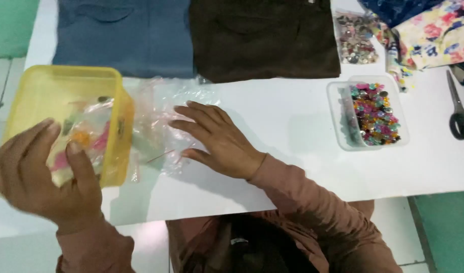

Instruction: Sorting various types of buttons from containers and packing them into small plastic bags on a work table.

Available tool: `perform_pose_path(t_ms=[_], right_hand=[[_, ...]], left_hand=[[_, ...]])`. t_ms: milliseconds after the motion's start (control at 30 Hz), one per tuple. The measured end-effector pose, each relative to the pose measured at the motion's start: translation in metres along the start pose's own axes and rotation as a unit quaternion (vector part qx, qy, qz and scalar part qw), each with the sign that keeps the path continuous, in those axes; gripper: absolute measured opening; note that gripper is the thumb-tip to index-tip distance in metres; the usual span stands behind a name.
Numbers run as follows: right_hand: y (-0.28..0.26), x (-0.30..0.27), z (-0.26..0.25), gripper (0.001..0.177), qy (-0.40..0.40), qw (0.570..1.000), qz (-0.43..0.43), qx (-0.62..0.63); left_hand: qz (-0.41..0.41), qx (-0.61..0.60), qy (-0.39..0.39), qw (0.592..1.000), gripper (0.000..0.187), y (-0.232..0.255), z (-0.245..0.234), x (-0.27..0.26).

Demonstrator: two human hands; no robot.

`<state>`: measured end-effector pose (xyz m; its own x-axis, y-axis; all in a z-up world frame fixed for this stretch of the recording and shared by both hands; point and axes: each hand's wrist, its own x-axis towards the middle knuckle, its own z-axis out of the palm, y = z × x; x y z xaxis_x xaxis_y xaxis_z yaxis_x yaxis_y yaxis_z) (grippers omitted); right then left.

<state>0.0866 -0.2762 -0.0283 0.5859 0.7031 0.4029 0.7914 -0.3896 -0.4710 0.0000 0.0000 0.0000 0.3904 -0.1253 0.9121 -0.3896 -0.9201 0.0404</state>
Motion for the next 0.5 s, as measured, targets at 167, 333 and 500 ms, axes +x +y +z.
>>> perform_pose_path(t_ms=[167,333,500], right_hand=[[0.073,-0.102,-0.088,0.052,0.048,0.986,0.133,-0.088],[0.158,-0.192,-0.169,0.034,0.112,0.947,0.184,-0.239],[0.246,-0.242,-0.19,0.026,0.115,0.886,0.364,-0.263]], left_hand=[[0.0,-0.099,0.022,0.995,0.032,0.096,0.083,0.005],[0.001,-0.332,-0.154,0.93,0.05,0.232,0.176,0.013],[0.14,-0.39,-0.307,0.857,0.069,0.324,0.257,-0.006]])
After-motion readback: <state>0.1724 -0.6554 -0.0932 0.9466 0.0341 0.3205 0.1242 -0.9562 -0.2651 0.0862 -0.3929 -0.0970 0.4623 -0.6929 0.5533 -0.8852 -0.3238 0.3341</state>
